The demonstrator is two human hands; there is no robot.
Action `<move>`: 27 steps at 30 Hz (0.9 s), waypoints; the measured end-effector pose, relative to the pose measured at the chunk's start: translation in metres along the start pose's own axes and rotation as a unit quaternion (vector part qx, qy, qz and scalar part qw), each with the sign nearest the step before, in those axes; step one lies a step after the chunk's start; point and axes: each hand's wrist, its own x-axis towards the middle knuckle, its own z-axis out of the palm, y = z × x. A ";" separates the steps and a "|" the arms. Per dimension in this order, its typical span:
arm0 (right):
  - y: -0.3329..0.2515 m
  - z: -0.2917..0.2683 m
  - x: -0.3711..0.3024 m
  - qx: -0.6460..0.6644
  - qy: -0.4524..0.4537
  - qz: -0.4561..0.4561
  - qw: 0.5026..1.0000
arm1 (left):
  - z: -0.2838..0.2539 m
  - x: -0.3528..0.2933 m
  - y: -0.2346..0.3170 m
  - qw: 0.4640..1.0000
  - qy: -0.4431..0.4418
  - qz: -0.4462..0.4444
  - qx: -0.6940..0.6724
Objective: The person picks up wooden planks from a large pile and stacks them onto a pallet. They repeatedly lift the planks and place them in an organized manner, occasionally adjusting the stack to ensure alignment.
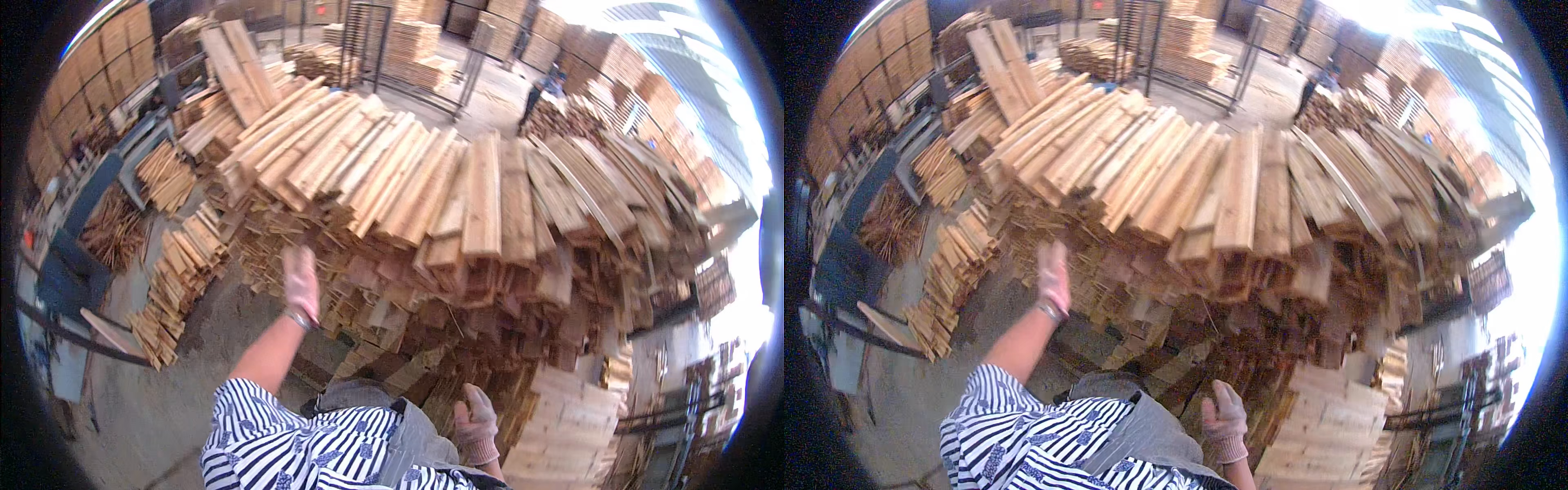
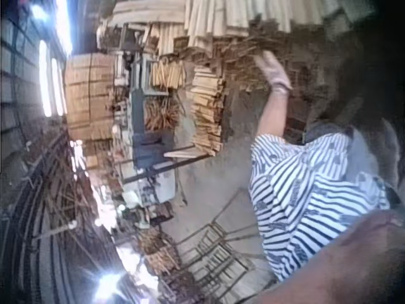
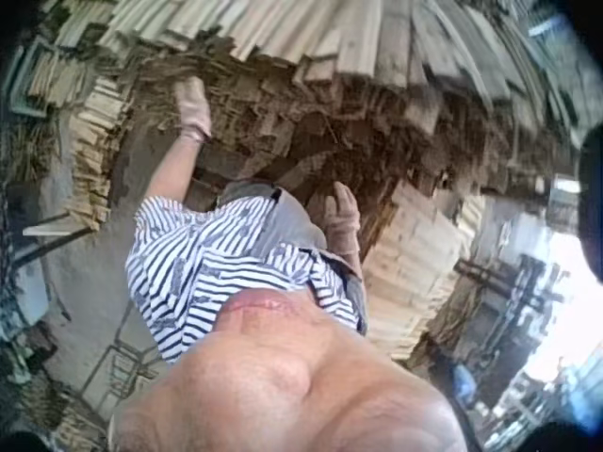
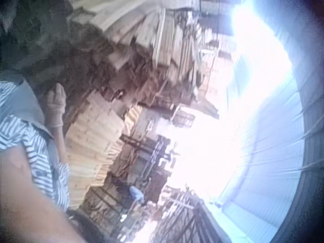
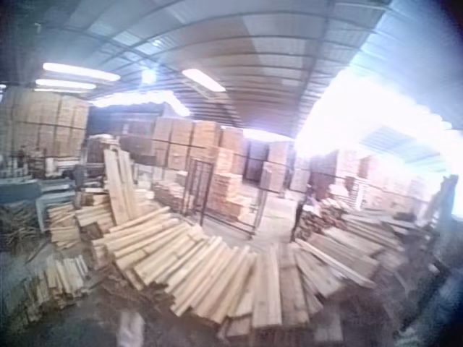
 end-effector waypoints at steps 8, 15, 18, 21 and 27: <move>-0.129 0.095 0.221 0.068 -0.129 -0.188 0.971 | -0.066 0.261 0.098 0.931 -0.006 0.113 0.348; -0.230 0.097 0.369 0.132 -0.069 -0.217 0.965 | 0.030 0.213 0.134 0.997 -0.047 0.048 0.043; -0.301 0.083 0.456 0.227 -0.082 -0.084 0.967 | 0.080 0.184 0.136 0.984 -0.156 0.023 0.085; -0.344 0.091 0.515 0.294 -0.142 0.087 0.941 | 0.123 0.155 0.116 0.908 -0.285 0.045 0.304; -0.334 0.134 0.526 0.274 -0.136 0.191 0.933 | 0.099 0.203 0.126 0.805 -0.112 0.281 0.510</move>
